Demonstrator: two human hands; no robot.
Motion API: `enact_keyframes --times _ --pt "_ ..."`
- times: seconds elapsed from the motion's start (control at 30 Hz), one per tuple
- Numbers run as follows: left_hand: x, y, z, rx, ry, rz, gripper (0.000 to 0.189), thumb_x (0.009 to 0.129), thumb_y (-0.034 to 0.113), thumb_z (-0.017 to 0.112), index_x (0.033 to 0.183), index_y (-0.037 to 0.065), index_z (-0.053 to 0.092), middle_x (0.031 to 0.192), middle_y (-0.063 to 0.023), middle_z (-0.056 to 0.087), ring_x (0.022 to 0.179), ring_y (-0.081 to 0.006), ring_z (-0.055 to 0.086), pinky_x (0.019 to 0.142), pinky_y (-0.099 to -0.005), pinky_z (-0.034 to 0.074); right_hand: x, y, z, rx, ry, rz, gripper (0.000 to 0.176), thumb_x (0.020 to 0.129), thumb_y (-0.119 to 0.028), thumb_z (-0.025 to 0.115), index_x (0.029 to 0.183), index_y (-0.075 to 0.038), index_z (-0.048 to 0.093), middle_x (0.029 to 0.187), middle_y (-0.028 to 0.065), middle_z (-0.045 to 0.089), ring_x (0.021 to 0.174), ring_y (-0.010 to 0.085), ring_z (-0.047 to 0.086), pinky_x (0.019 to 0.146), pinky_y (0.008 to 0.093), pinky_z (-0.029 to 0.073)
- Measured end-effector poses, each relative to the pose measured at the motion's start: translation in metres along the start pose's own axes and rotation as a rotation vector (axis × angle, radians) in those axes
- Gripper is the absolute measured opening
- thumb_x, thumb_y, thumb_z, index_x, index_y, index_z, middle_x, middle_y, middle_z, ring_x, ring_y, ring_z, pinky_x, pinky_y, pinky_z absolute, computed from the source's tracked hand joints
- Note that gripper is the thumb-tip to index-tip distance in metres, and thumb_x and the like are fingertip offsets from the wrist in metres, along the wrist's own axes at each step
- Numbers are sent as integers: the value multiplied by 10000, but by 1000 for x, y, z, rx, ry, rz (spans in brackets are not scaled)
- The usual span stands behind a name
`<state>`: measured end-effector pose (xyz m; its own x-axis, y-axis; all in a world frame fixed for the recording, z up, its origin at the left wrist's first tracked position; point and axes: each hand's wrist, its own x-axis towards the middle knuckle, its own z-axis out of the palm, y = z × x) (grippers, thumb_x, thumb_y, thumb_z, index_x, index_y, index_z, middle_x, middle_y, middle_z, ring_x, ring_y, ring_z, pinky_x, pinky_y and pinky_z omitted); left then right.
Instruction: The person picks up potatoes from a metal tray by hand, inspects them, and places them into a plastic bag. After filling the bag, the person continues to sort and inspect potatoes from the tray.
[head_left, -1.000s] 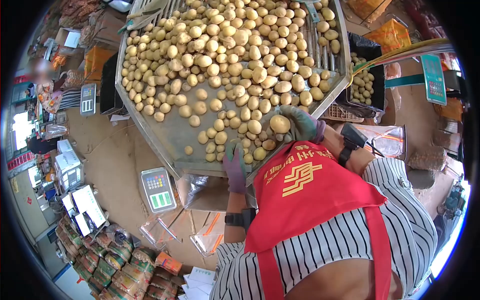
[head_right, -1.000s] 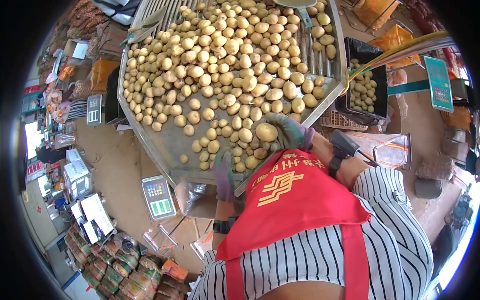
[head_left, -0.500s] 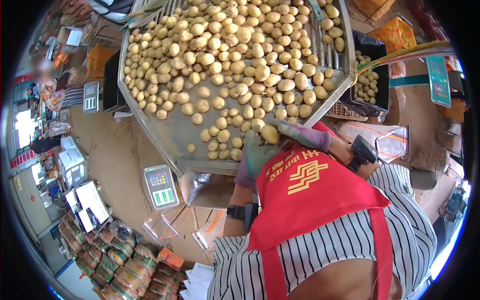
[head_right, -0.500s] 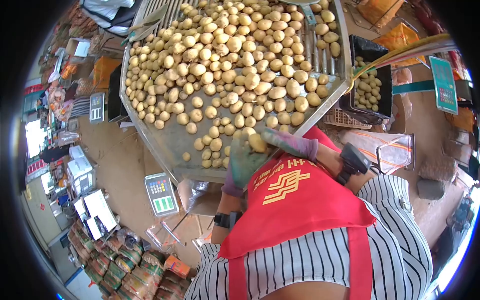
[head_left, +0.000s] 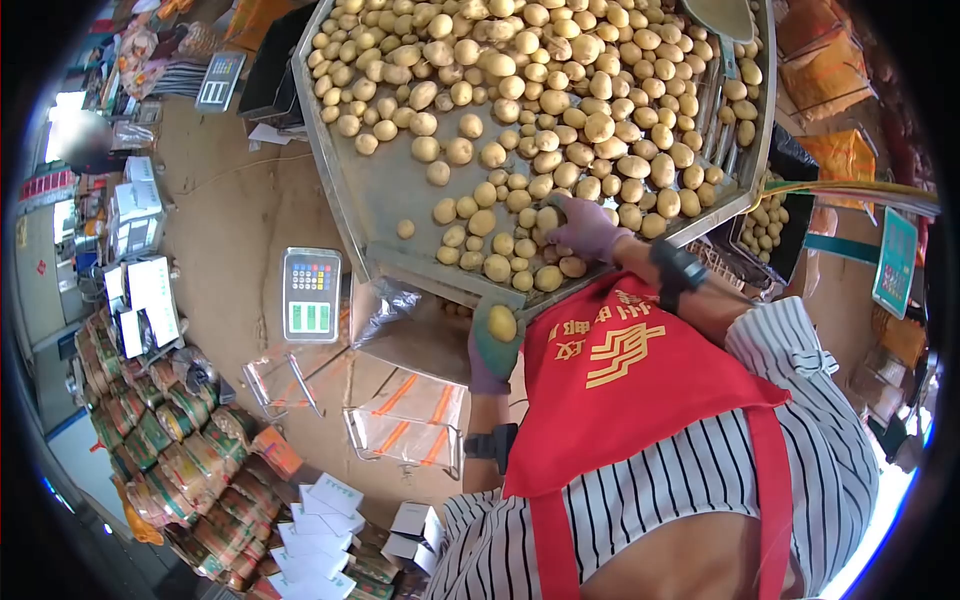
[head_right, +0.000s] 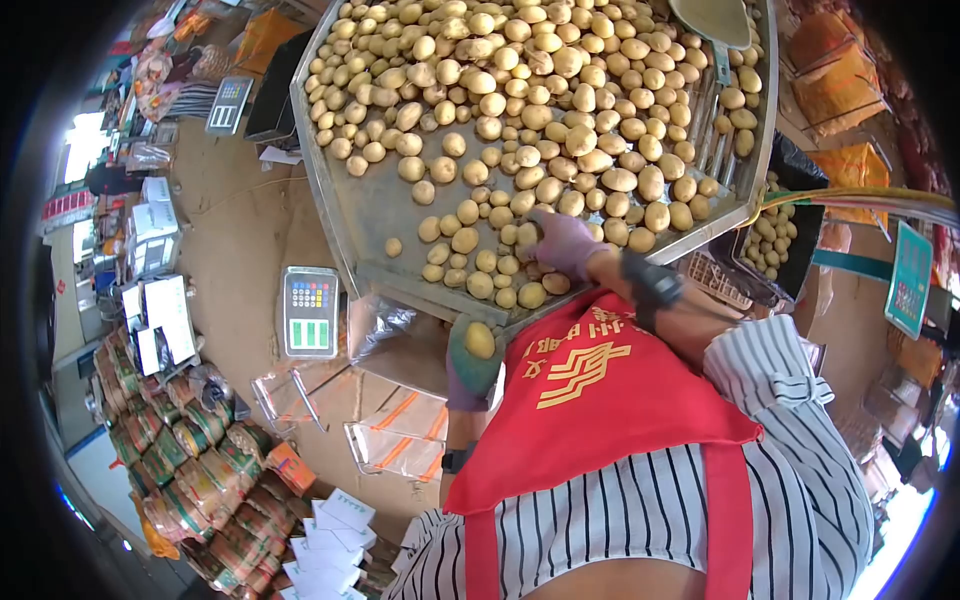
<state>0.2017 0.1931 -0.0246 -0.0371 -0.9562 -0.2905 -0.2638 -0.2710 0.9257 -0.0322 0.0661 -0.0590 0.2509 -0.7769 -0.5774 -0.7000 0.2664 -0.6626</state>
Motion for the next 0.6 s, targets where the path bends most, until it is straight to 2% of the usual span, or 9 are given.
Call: enact_keyframes --times 0.03,0.07,0.1,0.2,0.37,0.43,0.47,0.57,0.6 --pt "-5 5 -4 77 12 37 323 829 11 651 1123 14 515 1009 -53 580 882 -150 588 783 -293 534 3 7 -3 438 -91 -31 580 839 -250 683 1340 -93 436 1160 132 609 911 234 673 771 355 537" --pt "-11 6 -6 152 23 71 277 891 46 617 1138 13 497 1051 -48 568 898 -161 592 808 -307 550 -20 -20 -29 909 -396 -22 585 886 -215 623 1395 -65 375 1228 116 585 867 219 686 779 302 549" --pt "-17 -8 -6 135 35 68 277 891 46 617 1138 13 497 1051 -48 568 898 -161 592 808 -307 550 -26 -19 -27 890 -402 -15 585 886 -215 623 1395 -65 375 1228 116 585 867 219 686 779 302 549" --pt "-22 -44 -19 -1436 345 -622 187 934 224 582 990 46 592 905 -68 612 868 -203 615 743 -341 569 -32 -22 -20 1609 -594 -217 531 933 -199 534 1411 -39 368 1274 160 557 1062 262 638 914 357 534" --pt "-43 -63 -38 -1519 495 -640 218 931 293 578 939 78 609 867 -70 637 832 -213 628 682 -350 563 -11 -19 -4 1792 -755 -131 534 953 -370 529 1355 -30 436 1270 187 553 1076 304 622 900 401 535" --pt "-58 -100 -59 -1840 136 -346 284 928 364 563 948 88 623 856 -62 652 812 -216 633 663 -338 549 -5 -16 4 1790 -709 -101 480 965 -413 516 1196 7 535 1054 117 652 917 252 663 760 357 569" --pt "-73 -113 -70 -1761 262 -277 318 922 399 555 959 93 630 875 -65 656 820 -218 637 661 -337 543 -9 -27 2 1792 -537 46 386 982 -388 496 1059 -25 600 928 78 670 786 215 663 662 334 564" --pt "-149 -173 -120 -1445 665 -172 398 868 474 577 1004 106 643 963 -76 659 891 -223 647 696 -353 542 -26 -29 -5 1561 -466 -19 386 974 -384 509 1086 -24 590 957 85 665 820 225 655 694 337 553" --pt "-182 -218 -137 -1470 946 -176 432 848 471 594 1055 93 621 1011 -94 648 940 -246 638 729 -375 545 -36 -23 -11 1452 -419 -56 388 971 -383 515 1099 -23 585 971 89 662 838 229 650 710 338 547"
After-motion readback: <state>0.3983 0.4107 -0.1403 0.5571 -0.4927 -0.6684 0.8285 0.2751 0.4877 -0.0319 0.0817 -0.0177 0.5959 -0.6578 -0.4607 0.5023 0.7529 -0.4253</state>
